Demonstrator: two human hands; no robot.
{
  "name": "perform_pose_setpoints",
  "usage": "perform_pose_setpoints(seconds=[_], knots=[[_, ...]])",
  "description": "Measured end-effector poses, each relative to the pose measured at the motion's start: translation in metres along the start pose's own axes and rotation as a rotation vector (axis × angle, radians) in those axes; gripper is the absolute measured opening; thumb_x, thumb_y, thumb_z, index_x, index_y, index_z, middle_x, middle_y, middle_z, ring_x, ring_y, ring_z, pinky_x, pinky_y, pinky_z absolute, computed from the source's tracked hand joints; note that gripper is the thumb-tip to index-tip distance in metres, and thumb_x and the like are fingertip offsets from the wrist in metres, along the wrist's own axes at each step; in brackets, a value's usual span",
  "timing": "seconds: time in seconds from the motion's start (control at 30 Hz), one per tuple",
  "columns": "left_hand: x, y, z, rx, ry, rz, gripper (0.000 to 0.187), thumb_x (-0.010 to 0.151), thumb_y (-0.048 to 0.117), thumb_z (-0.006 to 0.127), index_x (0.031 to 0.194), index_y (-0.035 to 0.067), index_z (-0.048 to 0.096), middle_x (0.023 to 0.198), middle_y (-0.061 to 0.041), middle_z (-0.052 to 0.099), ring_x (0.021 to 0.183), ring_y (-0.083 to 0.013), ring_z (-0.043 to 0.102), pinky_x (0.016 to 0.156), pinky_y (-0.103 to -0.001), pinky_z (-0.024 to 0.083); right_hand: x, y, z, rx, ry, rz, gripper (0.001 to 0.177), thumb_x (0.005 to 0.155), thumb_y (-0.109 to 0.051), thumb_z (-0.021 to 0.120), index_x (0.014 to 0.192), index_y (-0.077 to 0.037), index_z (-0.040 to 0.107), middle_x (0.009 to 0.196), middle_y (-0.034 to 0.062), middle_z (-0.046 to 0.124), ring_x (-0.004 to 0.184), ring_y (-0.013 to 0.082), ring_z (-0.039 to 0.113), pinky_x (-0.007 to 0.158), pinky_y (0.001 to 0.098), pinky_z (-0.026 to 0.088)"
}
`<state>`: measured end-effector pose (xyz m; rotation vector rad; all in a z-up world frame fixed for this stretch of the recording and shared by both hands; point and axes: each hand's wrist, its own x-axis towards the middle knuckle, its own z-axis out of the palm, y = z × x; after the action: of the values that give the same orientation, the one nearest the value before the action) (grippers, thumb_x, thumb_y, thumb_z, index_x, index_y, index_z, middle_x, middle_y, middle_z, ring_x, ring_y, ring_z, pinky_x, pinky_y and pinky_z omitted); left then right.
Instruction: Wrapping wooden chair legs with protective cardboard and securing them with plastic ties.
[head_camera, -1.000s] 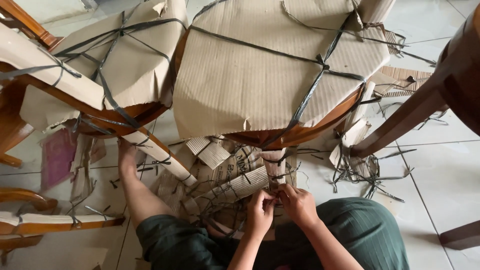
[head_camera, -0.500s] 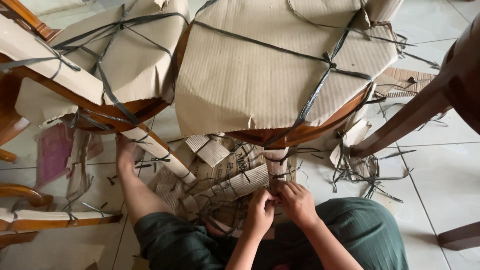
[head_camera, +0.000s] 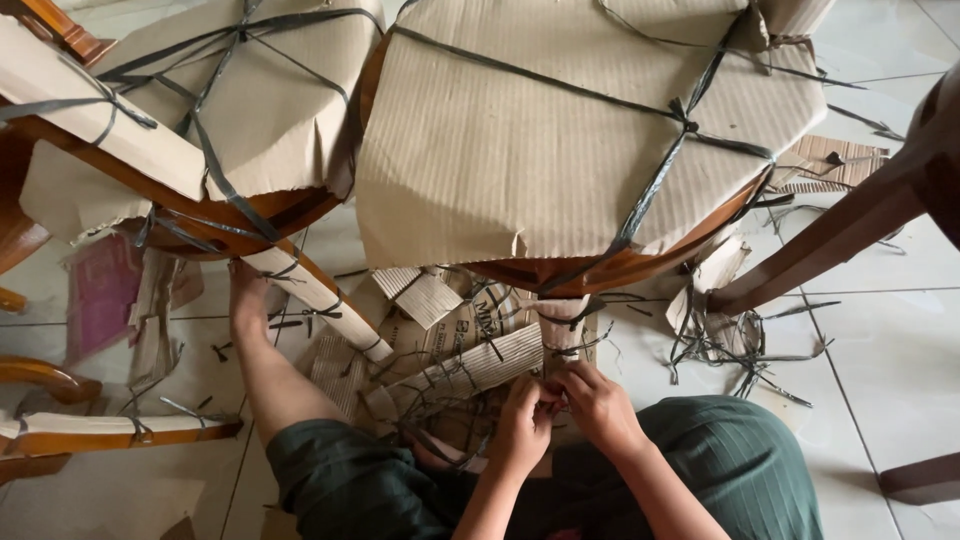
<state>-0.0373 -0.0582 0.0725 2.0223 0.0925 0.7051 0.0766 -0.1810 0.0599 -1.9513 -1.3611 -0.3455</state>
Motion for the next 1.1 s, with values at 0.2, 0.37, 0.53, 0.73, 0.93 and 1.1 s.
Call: perform_pose_setpoints(seconds=[0.2, 0.37, 0.53, 0.73, 0.93, 1.1], knots=[[-0.002, -0.011, 0.009, -0.170, 0.086, -0.003, 0.020, 0.091, -0.012, 0.065, 0.089, 0.005, 0.055, 0.097, -0.011, 0.064, 0.091, -0.0248, 0.066, 0.077, -0.033, 0.057, -0.013, 0.010, -0.003, 0.140, -0.038, 0.197, 0.012, 0.085, -0.002, 0.073, 0.091, -0.011, 0.076, 0.083, 0.0025, 0.060, 0.068, 0.0225, 0.066, 0.054, 0.0363, 0.052], [-0.016, -0.043, 0.033, -0.290, 0.228, -0.129, 0.017, 0.090, -0.010, 0.064, 0.094, 0.006, 0.060, 0.110, -0.012, 0.069, 0.103, -0.0256, 0.068, 0.084, -0.035, 0.061, -0.018, 0.016, -0.002, 0.202, -0.074, 0.354, 0.013, 0.081, -0.004, 0.077, 0.087, -0.015, 0.079, 0.083, 0.0005, 0.061, 0.065, 0.0210, 0.067, 0.056, 0.0353, 0.052], [-0.018, -0.058, 0.031, -0.292, 0.368, -0.369, 0.036, 0.097, 0.044, 0.062, 0.105, 0.008, 0.064, 0.116, -0.011, 0.074, 0.108, -0.0232, 0.071, 0.091, -0.034, 0.055, -0.009, 0.027, -0.015, 0.277, 0.050, 0.375, 0.017, 0.078, 0.006, 0.073, 0.078, -0.010, 0.077, 0.078, 0.0029, 0.064, 0.066, 0.0181, 0.067, 0.063, 0.0296, 0.053], [-0.015, -0.088, 0.060, -0.841, 0.688, -0.699, 0.010, 0.095, 0.005, 0.066, 0.095, 0.002, 0.057, 0.094, -0.018, 0.070, 0.089, -0.0237, 0.071, 0.090, -0.040, 0.063, -0.010, 0.046, -0.004, 0.309, 0.070, 0.582, 0.017, 0.077, 0.005, 0.077, 0.076, -0.012, 0.081, 0.077, 0.0012, 0.065, 0.065, 0.0155, 0.067, 0.063, 0.0271, 0.054], [-0.007, -0.096, 0.065, -0.986, 0.729, -0.699, 0.013, 0.097, -0.005, 0.056, 0.095, 0.007, 0.052, 0.095, -0.015, 0.069, 0.096, -0.0295, 0.071, 0.086, -0.041, 0.059, -0.002, 0.057, 0.004, 0.329, 0.062, 0.707, 0.014, 0.077, 0.005, 0.073, 0.076, -0.008, 0.080, 0.080, 0.0040, 0.072, 0.073, 0.0168, 0.072, 0.066, 0.0285, 0.058], [0.001, -0.094, 0.048, -1.036, 0.624, -0.770, 0.017, 0.088, -0.014, 0.057, 0.095, 0.003, 0.058, 0.090, -0.016, 0.068, 0.084, -0.0277, 0.069, 0.083, -0.040, 0.061, 0.004, 0.065, 0.011, 0.411, 0.048, 0.815, 0.011, 0.076, 0.003, 0.078, 0.072, -0.008, 0.079, 0.077, 0.0037, 0.074, 0.071, 0.0154, 0.069, 0.063, 0.0277, 0.054]])
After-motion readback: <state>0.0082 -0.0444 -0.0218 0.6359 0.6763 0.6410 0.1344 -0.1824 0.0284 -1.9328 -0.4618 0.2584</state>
